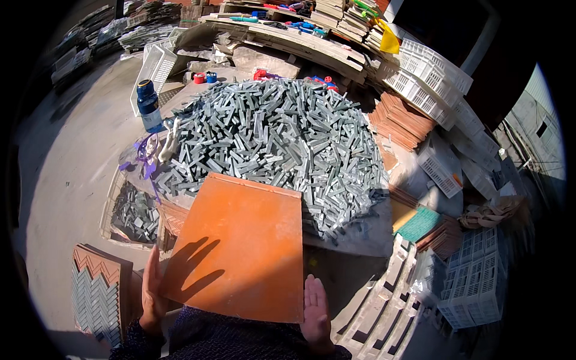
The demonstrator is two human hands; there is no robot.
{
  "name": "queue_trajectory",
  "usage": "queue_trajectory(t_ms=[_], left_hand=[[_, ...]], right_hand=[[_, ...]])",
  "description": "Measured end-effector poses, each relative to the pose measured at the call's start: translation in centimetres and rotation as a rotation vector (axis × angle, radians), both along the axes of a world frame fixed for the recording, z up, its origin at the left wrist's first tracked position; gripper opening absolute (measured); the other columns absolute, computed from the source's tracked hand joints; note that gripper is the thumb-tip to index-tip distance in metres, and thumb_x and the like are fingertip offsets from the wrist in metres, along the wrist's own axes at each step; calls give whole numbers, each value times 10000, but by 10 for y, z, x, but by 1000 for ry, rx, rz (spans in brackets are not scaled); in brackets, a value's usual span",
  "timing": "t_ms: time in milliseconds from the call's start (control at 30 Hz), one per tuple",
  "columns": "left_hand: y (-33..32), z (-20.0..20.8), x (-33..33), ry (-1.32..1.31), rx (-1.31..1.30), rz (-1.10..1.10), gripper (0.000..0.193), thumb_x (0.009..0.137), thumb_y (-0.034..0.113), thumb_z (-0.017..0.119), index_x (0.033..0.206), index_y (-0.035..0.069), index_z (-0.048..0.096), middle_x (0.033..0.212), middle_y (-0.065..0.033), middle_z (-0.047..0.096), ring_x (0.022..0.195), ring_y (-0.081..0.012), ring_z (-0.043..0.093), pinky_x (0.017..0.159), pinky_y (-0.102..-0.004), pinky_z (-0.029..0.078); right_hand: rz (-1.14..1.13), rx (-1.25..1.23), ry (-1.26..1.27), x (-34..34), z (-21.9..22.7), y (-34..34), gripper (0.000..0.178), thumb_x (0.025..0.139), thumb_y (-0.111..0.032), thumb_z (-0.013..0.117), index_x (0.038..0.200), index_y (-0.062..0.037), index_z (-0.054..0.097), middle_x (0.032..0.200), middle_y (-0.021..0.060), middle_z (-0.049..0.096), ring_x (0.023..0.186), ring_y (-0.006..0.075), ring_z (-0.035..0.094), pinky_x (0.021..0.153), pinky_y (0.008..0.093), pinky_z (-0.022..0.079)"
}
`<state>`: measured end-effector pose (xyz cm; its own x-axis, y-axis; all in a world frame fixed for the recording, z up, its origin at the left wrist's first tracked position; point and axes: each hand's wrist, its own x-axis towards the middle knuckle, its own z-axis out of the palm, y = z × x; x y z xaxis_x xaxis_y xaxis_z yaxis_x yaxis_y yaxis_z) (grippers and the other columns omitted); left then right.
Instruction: The person arranges small gray rectangular tiles onto a square orange board to form a herringbone pattern. They pick tiles from a nearby pile, place them one by one, and occasionally adjust their positions. The person completes one board and begins working on a second board.
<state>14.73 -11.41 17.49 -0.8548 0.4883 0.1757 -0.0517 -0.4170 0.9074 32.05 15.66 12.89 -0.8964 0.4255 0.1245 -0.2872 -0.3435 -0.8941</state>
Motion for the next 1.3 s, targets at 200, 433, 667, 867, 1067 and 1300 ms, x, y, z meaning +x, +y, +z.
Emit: queue_trajectory(t_ms=[200,433,667,867,1067,1300], left_hand=[[60,34,-103,588,51,513,1077,781,789,356,1461,3,75,1467,-228,245,1399,-300,184,1149,-413,66],[132,-72,-241,532,-150,235,424,1007,271,399,1329,-5,393,1282,-99,492,1178,-181,453,1019,-302,320],[146,-60,-258,312,-208,126,434,970,380,482,1085,-24,591,962,-41,636,874,-115,568,812,-261,439],[194,63,-224,248,-318,113,457,931,432,533,1000,-11,623,879,-23,613,775,-82,500,706,-229,405],[187,32,-171,756,-469,96,567,937,257,542,1391,-6,328,1417,-207,378,1327,-294,358,1077,-352,289],[62,-82,-42,822,-952,-48,610,755,43,672,1321,43,447,1349,-173,454,1237,-360,442,1015,-402,385]], right_hand=[[-545,691,493,-131,48,44,1018,822,-723,399,1447,1,53,1470,242,220,1400,339,141,1151,456,35],[-462,911,-149,-231,-27,130,489,939,-325,513,1274,9,394,1146,201,567,1065,320,554,908,396,409],[-424,1077,-330,-230,-52,169,386,920,-314,553,804,52,584,679,209,580,603,314,557,580,379,428],[-249,85,4,-171,-32,160,294,918,-163,557,1177,-24,563,1049,54,615,943,141,555,824,307,463],[-311,-291,175,-110,-61,171,525,902,-180,566,1370,-48,368,1294,105,500,1154,262,520,995,425,421],[-492,-398,19,-102,-86,216,432,910,-250,570,1288,-68,467,1202,87,577,1104,239,557,923,413,463]])
